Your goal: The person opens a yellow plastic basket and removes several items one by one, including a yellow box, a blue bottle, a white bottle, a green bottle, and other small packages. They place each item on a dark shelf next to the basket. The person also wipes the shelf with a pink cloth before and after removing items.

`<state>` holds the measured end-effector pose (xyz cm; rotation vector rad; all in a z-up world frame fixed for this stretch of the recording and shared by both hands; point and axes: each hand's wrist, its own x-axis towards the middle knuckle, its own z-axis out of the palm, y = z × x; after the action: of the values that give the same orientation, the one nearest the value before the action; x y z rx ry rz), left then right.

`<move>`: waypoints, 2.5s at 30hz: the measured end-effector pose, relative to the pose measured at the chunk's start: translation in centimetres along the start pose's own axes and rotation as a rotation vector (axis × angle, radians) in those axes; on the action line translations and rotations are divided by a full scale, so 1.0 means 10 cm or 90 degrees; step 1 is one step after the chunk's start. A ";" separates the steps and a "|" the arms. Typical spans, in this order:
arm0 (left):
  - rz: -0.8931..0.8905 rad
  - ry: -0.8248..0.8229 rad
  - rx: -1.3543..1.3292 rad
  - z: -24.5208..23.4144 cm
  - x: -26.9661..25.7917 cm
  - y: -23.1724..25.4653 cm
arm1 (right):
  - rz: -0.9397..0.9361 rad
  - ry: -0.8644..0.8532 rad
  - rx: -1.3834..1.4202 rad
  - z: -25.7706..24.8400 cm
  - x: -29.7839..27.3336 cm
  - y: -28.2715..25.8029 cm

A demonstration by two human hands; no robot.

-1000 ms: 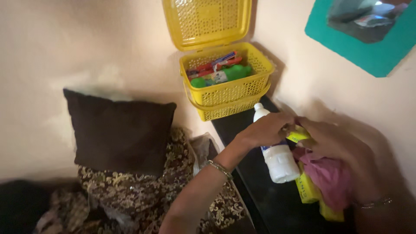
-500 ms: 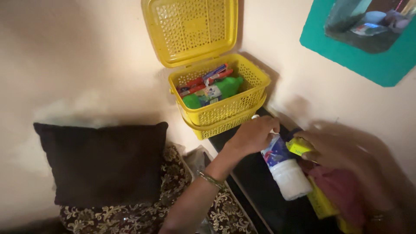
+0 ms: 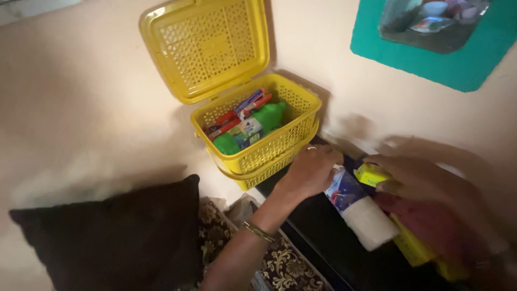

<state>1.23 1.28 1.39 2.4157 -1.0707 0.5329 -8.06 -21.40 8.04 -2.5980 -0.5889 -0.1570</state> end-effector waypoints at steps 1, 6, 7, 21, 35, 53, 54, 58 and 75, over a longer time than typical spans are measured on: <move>-0.008 0.004 0.009 -0.03 -0.01 -0.01 | 0.006 -0.019 -0.030 0.01 -0.01 -0.02; 0.018 0.047 0.049 -0.12 -0.01 -0.09 | 0.115 -0.248 -0.217 0.06 0.41 0.23; 0.038 0.090 0.069 -0.13 -0.02 -0.09 | 0.121 -0.252 -0.228 0.13 0.44 0.29; -0.083 0.326 0.197 -0.67 0.00 -0.38 | 0.253 -0.238 -0.201 0.51 0.86 0.68; -0.185 0.076 0.258 -0.48 -0.12 -0.60 | -0.186 0.068 -0.157 0.23 1.34 0.00; -0.114 0.240 0.397 -0.47 -0.27 -0.53 | -0.345 0.008 -0.053 0.82 2.76 -0.30; -0.110 0.245 0.399 -0.47 -0.27 -0.53 | -0.361 0.024 -0.059 0.86 2.84 -0.29; -0.106 0.249 0.395 -0.46 -0.28 -0.53 | -0.309 0.017 -0.107 1.03 3.14 -0.19; -0.107 0.249 0.374 -0.47 -0.27 -0.54 | -0.350 0.009 -0.267 1.15 3.48 -0.18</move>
<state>2.87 8.64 2.65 2.6740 -0.5886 1.3459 22.64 -1.35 5.93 -2.7444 -1.3824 -0.5230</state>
